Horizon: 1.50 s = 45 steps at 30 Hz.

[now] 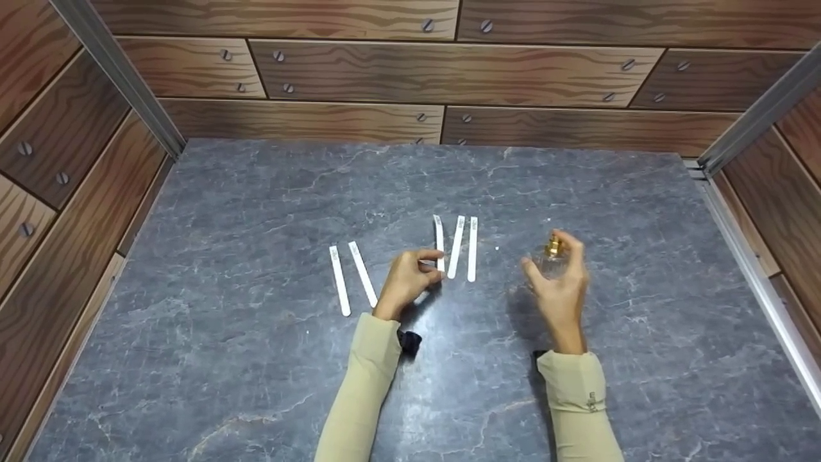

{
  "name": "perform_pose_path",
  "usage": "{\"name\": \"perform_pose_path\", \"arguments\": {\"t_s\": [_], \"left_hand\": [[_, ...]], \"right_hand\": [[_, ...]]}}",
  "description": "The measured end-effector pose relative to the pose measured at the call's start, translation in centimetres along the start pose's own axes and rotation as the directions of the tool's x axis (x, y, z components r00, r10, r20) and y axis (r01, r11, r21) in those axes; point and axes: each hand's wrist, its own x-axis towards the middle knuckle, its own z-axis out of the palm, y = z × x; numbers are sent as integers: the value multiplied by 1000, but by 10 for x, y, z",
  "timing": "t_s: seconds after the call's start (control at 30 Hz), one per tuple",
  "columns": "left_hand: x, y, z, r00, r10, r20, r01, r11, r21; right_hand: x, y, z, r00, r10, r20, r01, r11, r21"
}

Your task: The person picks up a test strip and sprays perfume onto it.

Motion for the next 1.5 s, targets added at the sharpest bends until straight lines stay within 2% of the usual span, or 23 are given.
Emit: {"name": "perform_pose_path", "arguments": {"t_s": [0.1,0.33,0.6,0.83,0.93,1.27,1.5], "left_hand": [[2,-1,1,1000,1,-2,-1,1000,11],[6,-5,4,999,49,12,-49,998,38],[7,-7,3,999,36,23,-37,999,32],[6,-7,-1,999,3,49,-4,1000,19],[7,-6,-1,999,9,53,-11,999,38],[1,-5,-7,999,32,31,-35,996,86],[-8,-3,-12,999,39,-21,-37,994,107]], "right_hand": [[0,-1,-1,1000,4,0,-4,1000,3],[0,-1,-2,1000,2,-1,-2,1000,5],[-1,0,-1,1000,-1,8,1,1000,17],[-2,2,1,999,-38,19,38,999,13],[-1,3,1,998,-54,18,54,999,6],[-1,3,0,999,-47,19,46,999,13],[-1,2,0,999,-31,29,31,1000,6]]}}
